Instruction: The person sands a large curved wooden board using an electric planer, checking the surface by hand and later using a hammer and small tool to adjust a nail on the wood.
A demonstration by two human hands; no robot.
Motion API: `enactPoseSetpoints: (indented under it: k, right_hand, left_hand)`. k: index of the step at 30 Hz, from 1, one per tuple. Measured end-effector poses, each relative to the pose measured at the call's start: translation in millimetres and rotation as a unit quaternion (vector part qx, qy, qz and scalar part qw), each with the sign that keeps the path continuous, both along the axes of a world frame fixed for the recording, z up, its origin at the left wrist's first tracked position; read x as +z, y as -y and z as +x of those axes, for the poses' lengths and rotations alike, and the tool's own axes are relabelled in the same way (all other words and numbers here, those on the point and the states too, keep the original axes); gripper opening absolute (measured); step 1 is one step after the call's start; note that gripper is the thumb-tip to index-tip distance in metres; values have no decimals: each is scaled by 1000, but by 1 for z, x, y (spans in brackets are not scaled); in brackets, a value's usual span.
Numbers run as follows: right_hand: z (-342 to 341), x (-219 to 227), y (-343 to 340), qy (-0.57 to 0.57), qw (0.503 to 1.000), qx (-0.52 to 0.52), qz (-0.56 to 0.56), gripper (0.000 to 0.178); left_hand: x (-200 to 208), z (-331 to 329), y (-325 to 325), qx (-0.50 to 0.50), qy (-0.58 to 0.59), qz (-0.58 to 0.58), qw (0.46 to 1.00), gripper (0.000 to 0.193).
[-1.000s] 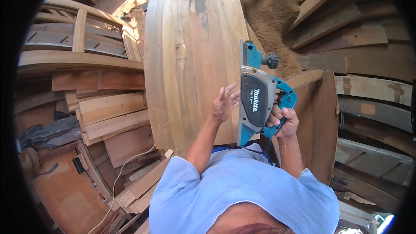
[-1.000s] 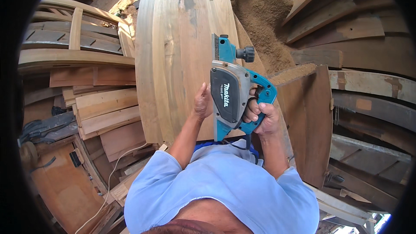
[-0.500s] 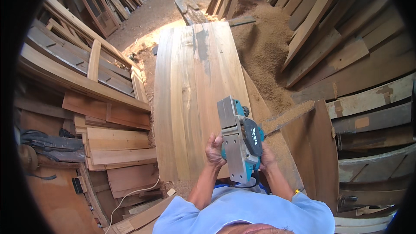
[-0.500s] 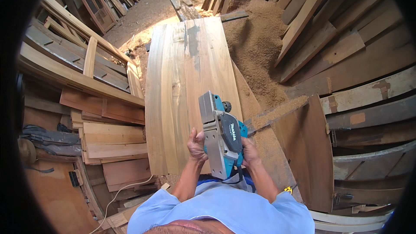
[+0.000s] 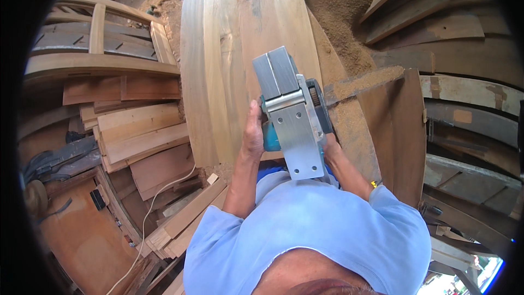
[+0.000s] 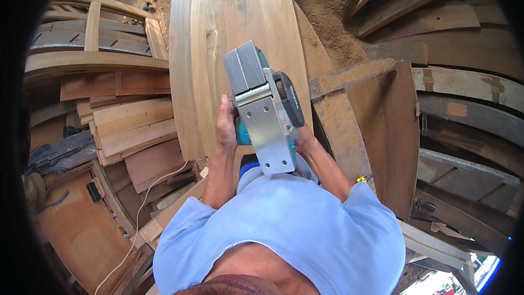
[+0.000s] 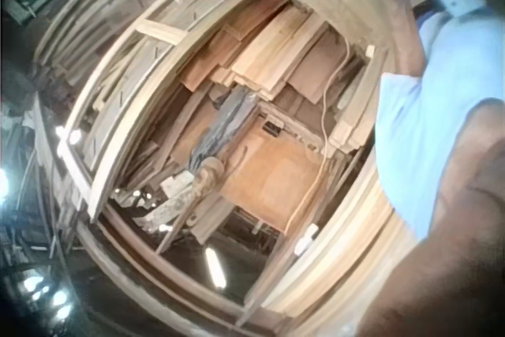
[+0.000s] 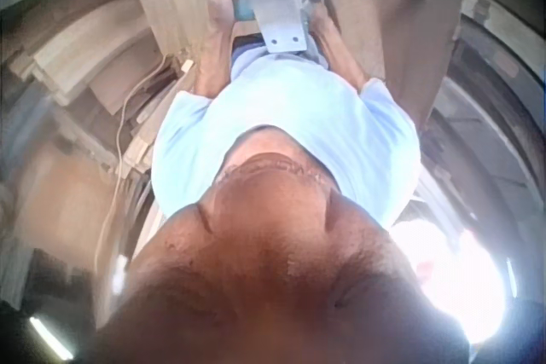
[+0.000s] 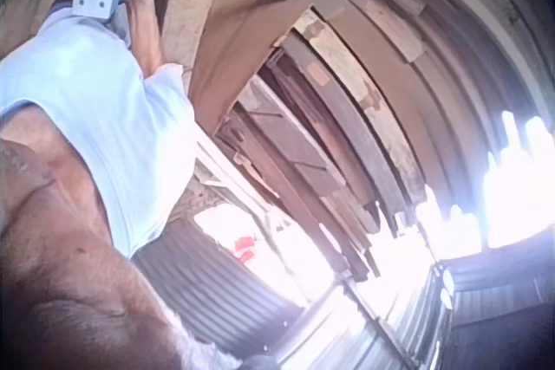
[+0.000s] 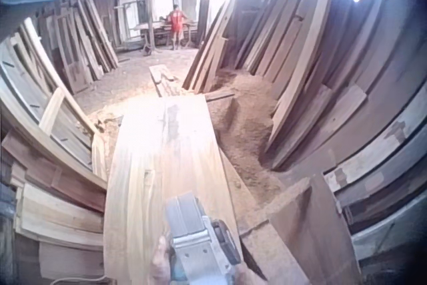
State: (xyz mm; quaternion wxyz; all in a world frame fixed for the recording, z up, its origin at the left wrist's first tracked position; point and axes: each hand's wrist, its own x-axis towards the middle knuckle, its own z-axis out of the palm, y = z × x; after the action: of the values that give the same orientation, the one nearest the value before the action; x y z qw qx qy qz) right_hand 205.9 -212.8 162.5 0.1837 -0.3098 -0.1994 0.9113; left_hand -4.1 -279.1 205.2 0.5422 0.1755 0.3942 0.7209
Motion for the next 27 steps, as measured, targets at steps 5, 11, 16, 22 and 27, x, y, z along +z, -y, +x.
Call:
enactPoseSetpoints:
  k: [5, 11, 16, 22, 27]
  right_hand:
    - [-6, 2, 9, -7, 1000, 29, -8, 41]
    - [-12, 2, 10, -11, 999, 47, -11, 41]
    - [-14, 3, 10, -9, 999, 50, -10, 41]
    - [-15, 2, 10, -10, 999, 49, -9, 41]
    - [-17, 0, 9, -12, 999, 51, -9, 42]
  left_hand:
    - [15, -4, -5, 12, -104, -38, 994, 61]
    - [9, -12, -10, -9, -135, -73, 988, 61]
    - [4, -13, -14, -25, -129, -107, 986, 59]
    - [2, -9, -15, -7, -140, -108, 984, 57]
    - [-1, -9, -13, 2, -84, -113, 990, 57]
